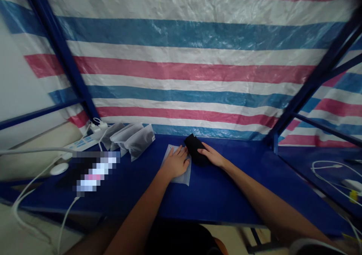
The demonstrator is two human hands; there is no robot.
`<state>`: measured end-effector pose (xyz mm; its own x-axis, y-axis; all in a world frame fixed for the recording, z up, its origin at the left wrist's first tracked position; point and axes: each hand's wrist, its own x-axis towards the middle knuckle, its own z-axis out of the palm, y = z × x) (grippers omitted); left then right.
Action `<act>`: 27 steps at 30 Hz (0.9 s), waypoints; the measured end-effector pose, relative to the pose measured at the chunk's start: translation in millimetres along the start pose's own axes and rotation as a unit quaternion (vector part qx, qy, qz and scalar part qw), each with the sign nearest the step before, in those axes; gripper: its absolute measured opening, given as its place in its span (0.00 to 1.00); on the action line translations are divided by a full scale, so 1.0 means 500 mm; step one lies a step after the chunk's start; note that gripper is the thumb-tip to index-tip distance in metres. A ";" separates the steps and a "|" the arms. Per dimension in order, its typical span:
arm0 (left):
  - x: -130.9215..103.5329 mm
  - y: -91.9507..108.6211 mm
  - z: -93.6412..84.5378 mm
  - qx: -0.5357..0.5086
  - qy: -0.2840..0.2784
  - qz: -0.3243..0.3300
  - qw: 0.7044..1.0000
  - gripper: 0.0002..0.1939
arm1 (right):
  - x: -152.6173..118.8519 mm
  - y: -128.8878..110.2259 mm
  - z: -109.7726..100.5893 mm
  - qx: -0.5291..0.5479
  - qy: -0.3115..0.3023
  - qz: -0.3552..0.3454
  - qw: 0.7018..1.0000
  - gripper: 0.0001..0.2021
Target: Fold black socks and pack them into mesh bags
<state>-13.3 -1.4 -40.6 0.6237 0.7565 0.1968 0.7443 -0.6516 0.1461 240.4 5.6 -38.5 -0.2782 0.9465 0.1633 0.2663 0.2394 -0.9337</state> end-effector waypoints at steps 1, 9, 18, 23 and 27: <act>0.000 0.001 -0.002 0.003 -0.003 0.000 1.000 0.30 | 0.000 0.000 0.001 0.004 0.000 0.007 1.000 0.26; 0.004 0.003 -0.005 -0.004 -0.015 -0.010 1.000 0.29 | 0.003 -0.005 -0.004 -0.018 -0.023 0.000 1.000 0.24; 0.012 -0.050 0.009 -0.022 -0.033 0.009 0.999 0.32 | -0.059 -0.073 0.012 -0.009 -0.153 -0.023 0.988 0.21; 0.020 -0.096 0.019 -0.033 -0.048 -0.018 0.998 0.34 | -0.106 -0.126 0.060 -0.043 -0.236 -0.072 0.968 0.18; 0.019 -0.099 0.007 -0.068 -0.048 -0.049 0.995 0.32 | -0.125 -0.143 0.089 0.001 -0.275 -0.075 0.958 0.17</act>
<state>-43.2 38.1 -49.5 0.5752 0.8139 0.0823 0.7674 -0.5717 0.2904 197.8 -80.4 3.6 -0.7581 0.6439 0.1031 0.1837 0.3625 -0.9137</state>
